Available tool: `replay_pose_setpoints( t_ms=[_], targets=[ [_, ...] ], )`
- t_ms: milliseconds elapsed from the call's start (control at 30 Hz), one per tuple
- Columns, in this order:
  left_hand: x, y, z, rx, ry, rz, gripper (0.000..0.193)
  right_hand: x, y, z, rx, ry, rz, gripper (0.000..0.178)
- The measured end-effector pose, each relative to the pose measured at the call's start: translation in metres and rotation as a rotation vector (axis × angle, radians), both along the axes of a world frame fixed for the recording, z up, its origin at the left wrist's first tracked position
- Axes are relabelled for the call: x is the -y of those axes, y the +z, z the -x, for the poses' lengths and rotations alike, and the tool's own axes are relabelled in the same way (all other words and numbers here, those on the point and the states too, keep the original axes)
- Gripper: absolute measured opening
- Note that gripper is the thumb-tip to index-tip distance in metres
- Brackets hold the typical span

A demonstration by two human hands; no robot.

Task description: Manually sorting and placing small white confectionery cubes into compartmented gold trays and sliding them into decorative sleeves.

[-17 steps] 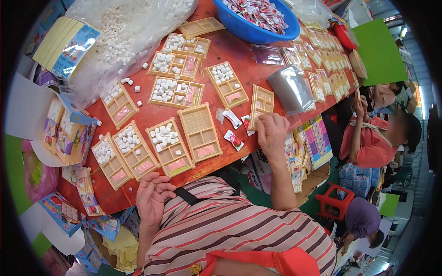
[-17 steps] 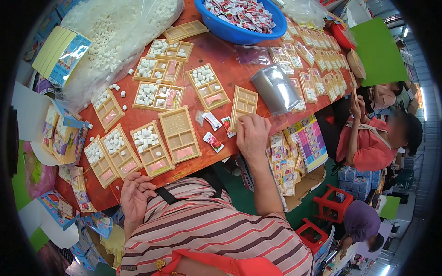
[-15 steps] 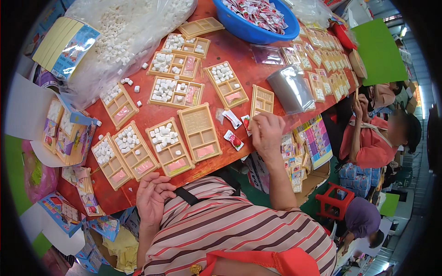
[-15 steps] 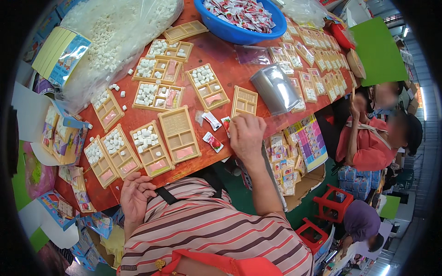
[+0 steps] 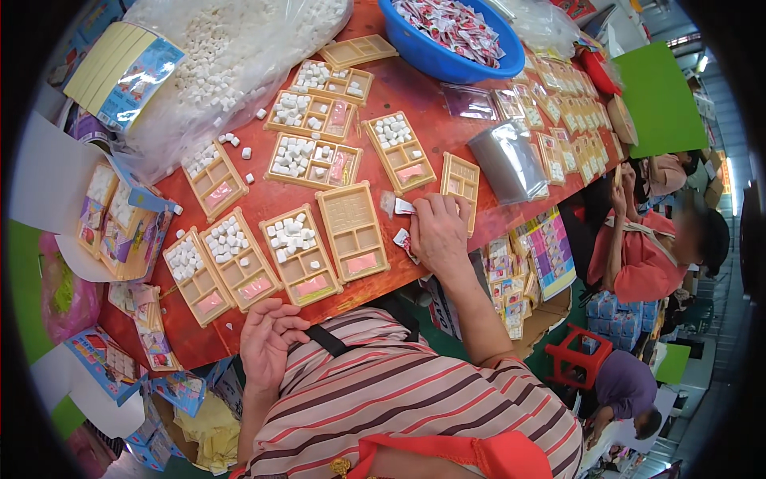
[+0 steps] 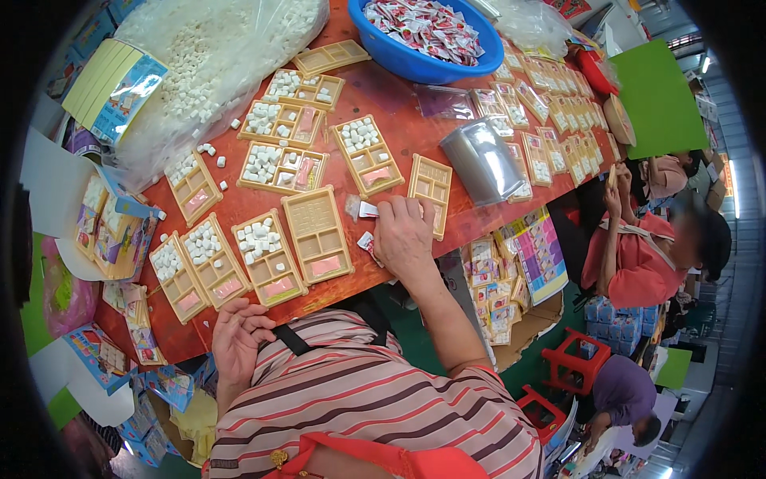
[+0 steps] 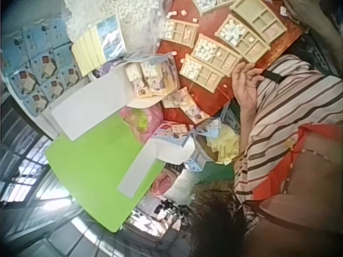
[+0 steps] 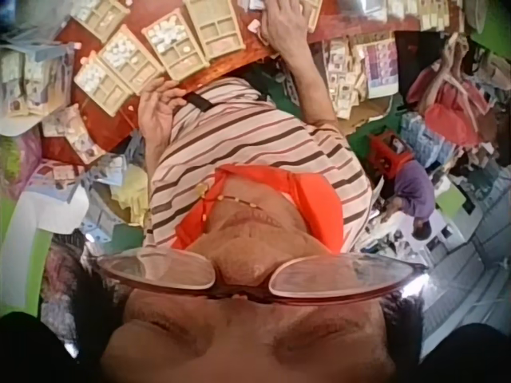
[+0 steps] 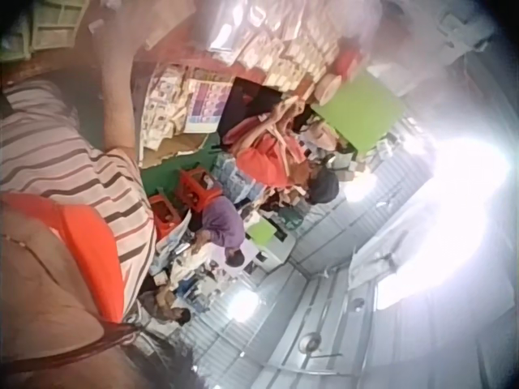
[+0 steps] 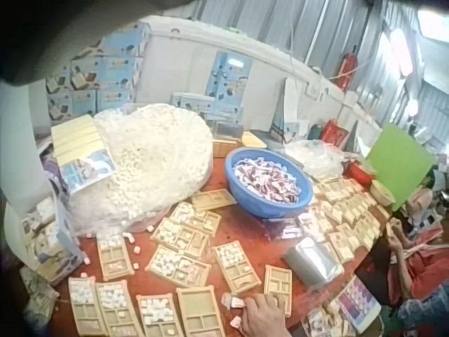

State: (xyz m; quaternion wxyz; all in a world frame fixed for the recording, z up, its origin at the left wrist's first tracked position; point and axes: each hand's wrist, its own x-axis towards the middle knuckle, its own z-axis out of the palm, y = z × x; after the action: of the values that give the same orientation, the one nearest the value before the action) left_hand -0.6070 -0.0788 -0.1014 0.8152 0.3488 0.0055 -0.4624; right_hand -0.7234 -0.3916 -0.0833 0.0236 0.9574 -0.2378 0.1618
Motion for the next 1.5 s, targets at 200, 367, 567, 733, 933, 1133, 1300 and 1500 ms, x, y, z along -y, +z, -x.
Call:
replay_pose_setpoints(
  t_ms=[200,367,567,733,933,1133,1300,1500],
  targets=[
    [0.000,-0.001,0.000,0.009,-0.011,0.006,0.028,0.006,0.004,0.006,0.184,0.048,-0.164,0.008],
    [-0.001,-0.001,-0.001,0.005,-0.027,0.015,0.028,0.013,0.017,0.026,0.668,-0.159,-1.464,0.016],
    [0.001,0.001,0.001,0.016,-0.004,0.005,0.028,0.023,0.017,0.043,0.907,-0.110,-1.766,0.026],
    [0.002,0.001,0.001,0.018,-0.006,0.000,0.028,0.021,0.019,0.048,0.973,-0.011,-1.988,0.027],
    [0.001,-0.001,0.000,0.024,-0.009,-0.005,0.028,0.026,0.011,0.056,0.852,-0.157,-1.476,0.021],
    [0.001,0.000,0.001,0.023,-0.001,0.007,0.029,0.044,-0.001,0.068,0.438,-0.197,-0.774,0.019],
    [0.001,-0.001,0.002,0.035,0.004,-0.006,0.029,0.038,0.008,0.065,0.169,-0.150,-0.360,0.019],
    [0.001,-0.001,0.001,0.035,-0.009,-0.013,0.030,0.030,0.018,0.056,0.229,-0.131,-0.092,0.018]
  ],
)
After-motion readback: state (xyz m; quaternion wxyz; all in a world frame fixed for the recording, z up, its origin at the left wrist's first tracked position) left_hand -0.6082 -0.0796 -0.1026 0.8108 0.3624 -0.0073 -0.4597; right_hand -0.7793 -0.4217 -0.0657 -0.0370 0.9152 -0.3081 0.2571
